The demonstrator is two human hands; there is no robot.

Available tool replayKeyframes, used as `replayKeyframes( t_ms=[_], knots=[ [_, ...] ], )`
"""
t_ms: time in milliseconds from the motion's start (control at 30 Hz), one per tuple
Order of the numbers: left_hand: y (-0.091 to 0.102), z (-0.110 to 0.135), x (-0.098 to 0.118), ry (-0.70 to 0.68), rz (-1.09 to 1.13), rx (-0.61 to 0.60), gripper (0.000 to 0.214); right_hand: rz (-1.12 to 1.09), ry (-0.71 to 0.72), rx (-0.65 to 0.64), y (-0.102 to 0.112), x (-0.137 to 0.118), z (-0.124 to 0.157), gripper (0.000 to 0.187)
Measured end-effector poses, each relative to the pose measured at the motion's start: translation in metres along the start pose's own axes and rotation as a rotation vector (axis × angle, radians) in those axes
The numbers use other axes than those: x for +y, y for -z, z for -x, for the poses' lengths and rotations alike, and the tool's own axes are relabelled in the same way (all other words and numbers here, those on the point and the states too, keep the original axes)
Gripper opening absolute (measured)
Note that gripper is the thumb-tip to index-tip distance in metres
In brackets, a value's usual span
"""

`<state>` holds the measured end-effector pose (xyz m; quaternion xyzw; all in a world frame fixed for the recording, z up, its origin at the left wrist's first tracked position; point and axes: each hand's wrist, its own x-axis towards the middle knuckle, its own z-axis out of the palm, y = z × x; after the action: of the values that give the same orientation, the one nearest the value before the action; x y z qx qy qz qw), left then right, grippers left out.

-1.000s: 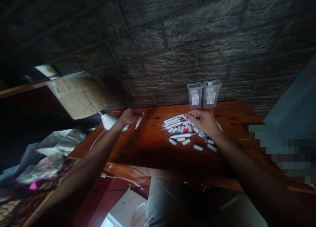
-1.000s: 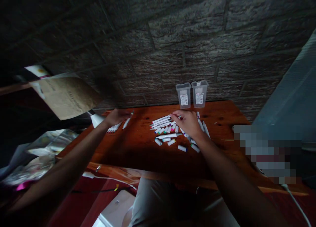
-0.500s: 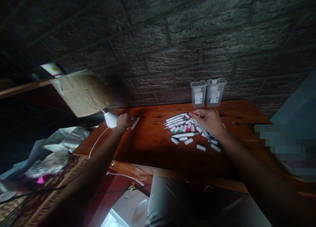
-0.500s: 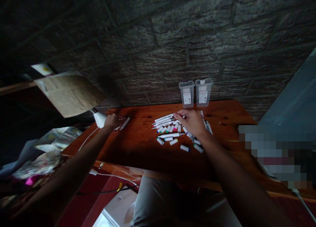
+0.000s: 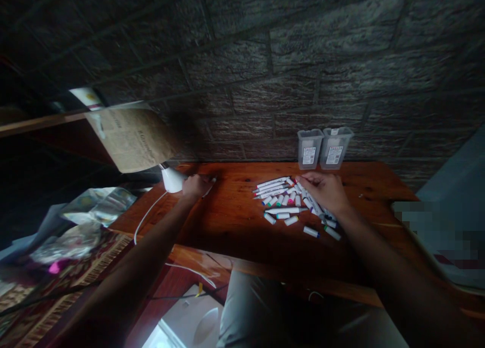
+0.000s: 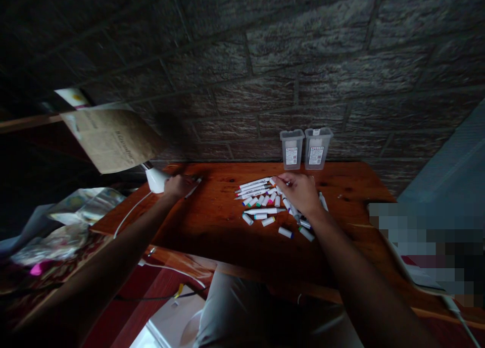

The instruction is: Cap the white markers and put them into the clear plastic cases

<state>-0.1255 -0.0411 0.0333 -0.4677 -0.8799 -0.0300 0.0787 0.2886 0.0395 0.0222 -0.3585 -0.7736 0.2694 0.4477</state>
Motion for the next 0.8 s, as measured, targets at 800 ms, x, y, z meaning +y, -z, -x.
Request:
replayKeyframes(
  t_ms=[800],
  knots=[
    [-0.031,-0.023,-0.043,0.062,0.086,-0.022,0.078,0.335,-0.076,-0.101,0.019,0.01,-0.006,0.016]
  ],
)
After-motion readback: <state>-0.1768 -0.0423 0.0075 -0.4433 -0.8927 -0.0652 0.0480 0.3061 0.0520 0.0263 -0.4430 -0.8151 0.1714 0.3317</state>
